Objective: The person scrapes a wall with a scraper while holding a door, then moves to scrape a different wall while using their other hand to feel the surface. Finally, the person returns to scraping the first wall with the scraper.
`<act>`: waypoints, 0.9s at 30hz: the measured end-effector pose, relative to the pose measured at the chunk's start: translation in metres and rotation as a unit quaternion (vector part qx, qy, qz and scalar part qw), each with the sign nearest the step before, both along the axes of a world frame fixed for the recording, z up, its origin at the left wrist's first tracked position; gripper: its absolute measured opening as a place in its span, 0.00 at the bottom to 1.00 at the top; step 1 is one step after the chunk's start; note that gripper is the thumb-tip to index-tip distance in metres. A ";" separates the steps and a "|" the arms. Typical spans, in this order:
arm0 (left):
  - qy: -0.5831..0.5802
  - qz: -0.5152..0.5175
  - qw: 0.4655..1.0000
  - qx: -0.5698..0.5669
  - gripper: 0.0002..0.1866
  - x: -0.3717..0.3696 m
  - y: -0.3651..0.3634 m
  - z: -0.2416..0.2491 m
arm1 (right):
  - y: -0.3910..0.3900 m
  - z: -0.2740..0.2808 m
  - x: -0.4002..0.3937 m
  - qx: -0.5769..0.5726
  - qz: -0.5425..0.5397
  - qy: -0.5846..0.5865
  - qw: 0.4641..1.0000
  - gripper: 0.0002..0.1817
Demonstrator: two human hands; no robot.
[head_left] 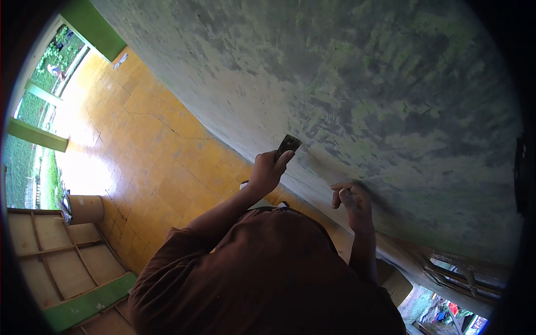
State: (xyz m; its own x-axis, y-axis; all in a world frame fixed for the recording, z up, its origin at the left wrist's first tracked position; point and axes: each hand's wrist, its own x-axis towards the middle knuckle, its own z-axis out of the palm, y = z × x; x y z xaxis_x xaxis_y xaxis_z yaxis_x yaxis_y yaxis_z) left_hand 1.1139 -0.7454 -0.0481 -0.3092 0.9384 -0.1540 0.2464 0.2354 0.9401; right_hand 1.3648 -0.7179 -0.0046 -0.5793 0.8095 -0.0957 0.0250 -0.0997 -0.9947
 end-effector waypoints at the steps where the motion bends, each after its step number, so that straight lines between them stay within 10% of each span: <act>1: 0.001 0.000 1.000 0.001 0.29 -0.002 0.000 0.000 | 0.002 0.001 -0.002 0.001 0.000 0.001 1.000 0.15; 27: 0.022 -0.031 0.999 -0.009 0.29 -0.002 -0.004 0.019 | -0.002 0.003 -0.009 0.027 0.014 -0.013 0.999 0.10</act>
